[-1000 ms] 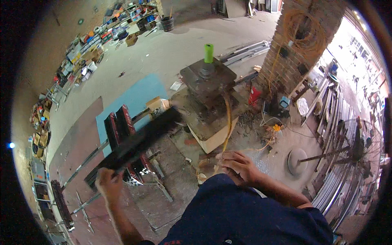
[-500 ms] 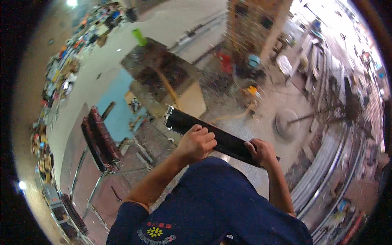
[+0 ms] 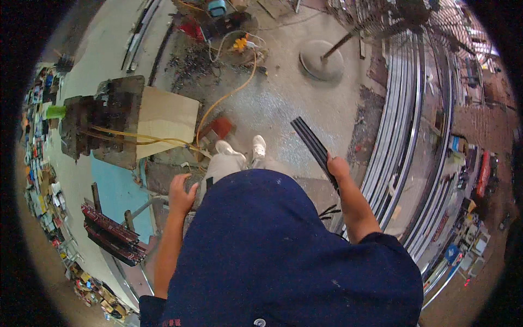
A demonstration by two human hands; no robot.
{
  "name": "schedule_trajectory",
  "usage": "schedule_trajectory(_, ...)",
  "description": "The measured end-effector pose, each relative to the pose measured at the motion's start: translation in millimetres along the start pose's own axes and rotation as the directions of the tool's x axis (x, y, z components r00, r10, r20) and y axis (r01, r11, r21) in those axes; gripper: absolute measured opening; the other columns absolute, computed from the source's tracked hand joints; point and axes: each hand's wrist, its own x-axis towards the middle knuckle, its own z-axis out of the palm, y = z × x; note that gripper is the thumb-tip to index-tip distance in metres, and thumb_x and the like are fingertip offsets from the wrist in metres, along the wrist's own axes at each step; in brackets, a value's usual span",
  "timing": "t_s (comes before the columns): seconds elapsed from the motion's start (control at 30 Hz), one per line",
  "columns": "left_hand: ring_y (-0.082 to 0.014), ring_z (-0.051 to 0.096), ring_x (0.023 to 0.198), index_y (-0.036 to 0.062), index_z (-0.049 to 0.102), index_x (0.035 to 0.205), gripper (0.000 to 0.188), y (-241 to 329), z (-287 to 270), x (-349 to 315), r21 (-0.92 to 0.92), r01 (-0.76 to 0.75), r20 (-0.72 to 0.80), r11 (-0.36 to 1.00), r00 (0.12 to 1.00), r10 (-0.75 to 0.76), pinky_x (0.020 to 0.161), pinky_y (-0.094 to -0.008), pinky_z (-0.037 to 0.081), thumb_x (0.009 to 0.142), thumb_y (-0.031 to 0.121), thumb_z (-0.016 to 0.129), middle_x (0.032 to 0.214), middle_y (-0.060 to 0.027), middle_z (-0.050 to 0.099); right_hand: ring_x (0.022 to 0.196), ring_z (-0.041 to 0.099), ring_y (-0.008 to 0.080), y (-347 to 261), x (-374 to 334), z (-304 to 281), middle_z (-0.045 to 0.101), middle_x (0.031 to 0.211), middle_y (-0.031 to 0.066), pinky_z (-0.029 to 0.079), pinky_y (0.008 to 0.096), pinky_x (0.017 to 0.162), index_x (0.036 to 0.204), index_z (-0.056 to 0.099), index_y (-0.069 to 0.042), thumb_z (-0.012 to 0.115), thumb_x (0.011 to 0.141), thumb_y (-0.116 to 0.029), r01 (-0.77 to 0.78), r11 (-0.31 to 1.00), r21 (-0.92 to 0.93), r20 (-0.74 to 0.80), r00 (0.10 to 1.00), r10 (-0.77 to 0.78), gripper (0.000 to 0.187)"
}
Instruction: The person repeatedly files the edges of long black metal bars using a hand file. They pick up each bar, file one edge, then place it on a nearby rack. The process is repeated for multiple bars in a workshop setting.
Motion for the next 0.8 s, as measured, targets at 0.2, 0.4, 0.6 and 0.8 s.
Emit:
schedule_trajectory(0.2,-0.0306,0.062,0.103,0.0024,0.06,0.118,0.04,-89,36,-70,0.311,0.452,0.372,0.836,0.751,-0.545,0.09,-0.0409,0.048,0.086,0.024,0.069,0.115,-0.0152,0.063,0.097,0.067,0.0383,39,13,24,0.07,0.103,0.0176,0.052,0.0489,0.083,0.098,0.072,-0.006,0.043,0.097,-0.045,-0.099,0.99,-0.104,0.081,0.991,0.108,0.048)
schedule_trajectory(0.4,-0.0276,0.063,0.101,0.0024,0.059,0.12,0.039,-124,19,-70,0.147,0.471,0.568,0.87,0.68,-0.464,0.089,-0.0382,0.049,0.088,0.023,0.067,0.112,-0.0151,0.065,0.104,0.065,0.0352,62,35,65,0.068,0.111,0.0171,0.051,0.0453,0.09,0.106,0.072,-0.007,0.05,0.091,-0.033,-0.129,0.974,-0.185,0.219,0.961,0.169,0.037)
schedule_trajectory(0.6,-0.0231,0.065,0.096,0.0028,0.062,0.116,0.032,-50,-22,33,-0.065,0.293,0.327,0.954,0.909,-0.257,0.085,-0.0341,0.051,0.092,0.024,0.063,0.105,-0.0137,0.067,0.116,0.061,0.0332,75,19,80,0.063,0.124,0.016,0.051,0.0513,0.09,0.116,0.069,-0.011,0.056,0.087,-0.026,-0.182,0.969,-0.167,0.387,0.892,0.234,0.035)
schedule_trajectory(0.8,-0.0258,0.065,0.096,0.0033,0.066,0.11,0.031,-26,-23,73,-0.127,0.137,0.227,0.982,0.968,-0.105,0.085,-0.0364,0.051,0.09,0.027,0.065,0.105,-0.014,0.067,0.111,0.062,0.0364,77,7,82,0.065,0.117,0.0193,0.049,0.045,0.095,0.111,0.069,-0.007,0.057,0.086,-0.031,-0.264,0.956,-0.126,0.391,0.873,0.292,0.037)
